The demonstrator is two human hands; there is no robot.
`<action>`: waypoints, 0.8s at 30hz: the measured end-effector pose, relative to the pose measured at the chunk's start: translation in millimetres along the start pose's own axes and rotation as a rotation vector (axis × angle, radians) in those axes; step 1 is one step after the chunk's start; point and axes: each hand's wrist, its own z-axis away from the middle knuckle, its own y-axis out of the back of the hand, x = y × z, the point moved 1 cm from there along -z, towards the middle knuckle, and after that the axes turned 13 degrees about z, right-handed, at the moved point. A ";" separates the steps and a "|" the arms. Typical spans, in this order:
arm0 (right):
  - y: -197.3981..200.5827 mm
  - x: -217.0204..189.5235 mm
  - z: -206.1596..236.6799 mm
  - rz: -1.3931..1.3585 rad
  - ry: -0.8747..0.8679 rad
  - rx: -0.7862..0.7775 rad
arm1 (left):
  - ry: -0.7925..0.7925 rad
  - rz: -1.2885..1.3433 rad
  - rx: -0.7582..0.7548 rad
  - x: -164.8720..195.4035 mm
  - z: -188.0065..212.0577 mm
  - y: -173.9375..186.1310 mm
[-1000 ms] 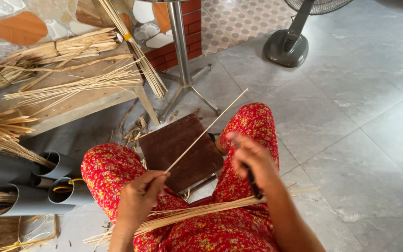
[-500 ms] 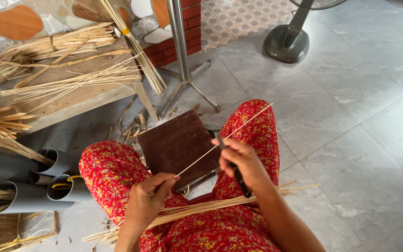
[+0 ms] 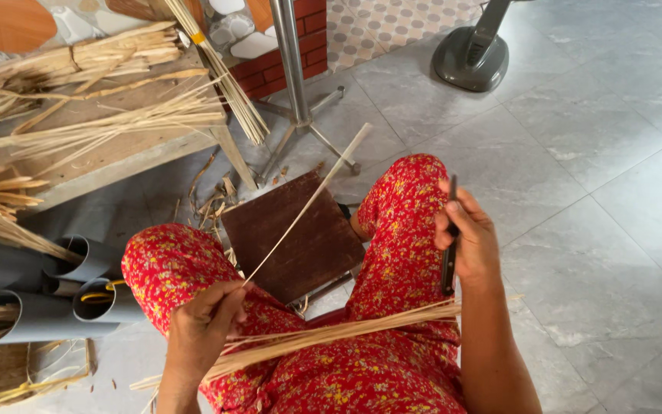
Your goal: The person sits on a low stool with a wooden board on their lap and shaves thin bamboo strips with a small knife, drawing the blade along each strip to thin it. They place finished strips on a growing pile across their lap and set completed strips onto a bundle beside them.
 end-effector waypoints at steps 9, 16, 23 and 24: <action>-145.1 6.2 30.0 0.377 -0.168 -0.634 | -0.105 0.016 -0.162 23.9 -42.0 -24.9; -192.3 38.5 13.9 0.327 -0.085 -0.754 | 0.032 0.146 -0.322 17.9 -63.0 0.0; -196.4 58.9 -25.4 0.286 -0.039 -0.584 | 0.139 0.225 -0.389 -8.0 -91.8 37.0; -193.9 60.0 -35.5 0.264 -0.021 -0.567 | 0.159 0.235 -0.392 -12.3 -100.0 39.8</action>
